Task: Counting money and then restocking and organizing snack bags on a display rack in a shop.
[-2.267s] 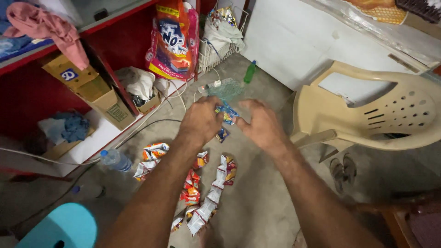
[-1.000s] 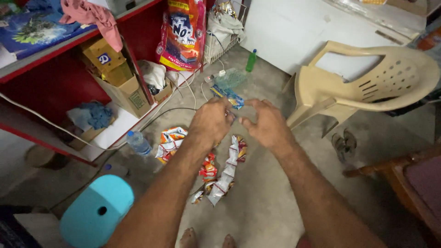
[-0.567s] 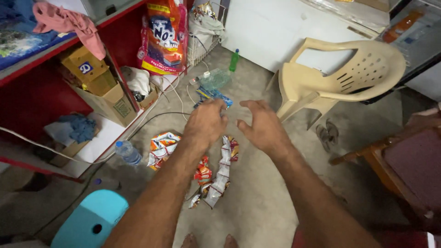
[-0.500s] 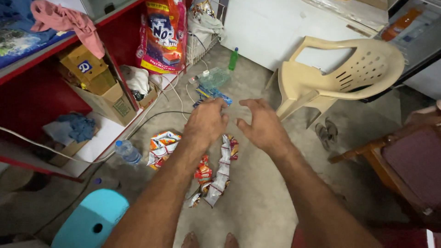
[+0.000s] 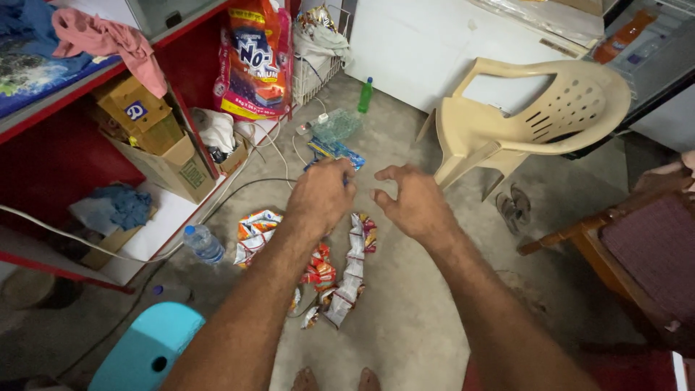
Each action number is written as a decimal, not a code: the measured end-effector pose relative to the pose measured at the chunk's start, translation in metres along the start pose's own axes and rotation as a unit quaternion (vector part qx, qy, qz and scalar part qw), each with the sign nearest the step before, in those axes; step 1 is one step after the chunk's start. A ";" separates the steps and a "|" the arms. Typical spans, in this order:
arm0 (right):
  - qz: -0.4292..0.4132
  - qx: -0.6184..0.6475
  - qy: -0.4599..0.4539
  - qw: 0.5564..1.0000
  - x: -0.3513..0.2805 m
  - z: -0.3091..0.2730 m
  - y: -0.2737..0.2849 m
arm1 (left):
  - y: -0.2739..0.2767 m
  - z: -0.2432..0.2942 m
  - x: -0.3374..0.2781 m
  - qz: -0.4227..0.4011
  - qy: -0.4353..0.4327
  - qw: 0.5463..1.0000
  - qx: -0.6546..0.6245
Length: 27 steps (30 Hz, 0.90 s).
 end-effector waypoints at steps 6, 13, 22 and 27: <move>0.017 0.008 0.015 1.000 -0.006 0.008 0.001 | -0.008 0.002 -0.002 -0.011 -0.011 1.000 0.004; 0.035 0.019 0.021 0.999 -0.008 0.016 0.002 | -0.006 0.007 -0.001 -0.005 0.000 1.000 0.015; 0.017 0.045 -0.031 0.998 -0.007 0.023 -0.001 | -0.006 0.010 -0.004 -0.034 0.040 0.999 0.002; 0.032 0.033 -0.018 0.999 -0.009 0.025 -0.004 | -0.015 0.007 -0.001 -0.044 0.035 0.998 0.030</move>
Point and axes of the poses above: each hand's wrist, its own x-axis towards the middle knuckle, its own y-axis out of the back of the hand, z = x × y, the point moved 7 cm from there along x, towards the middle knuckle, and after that the axes turned 2 degrees about x, right-handed, at the moved point
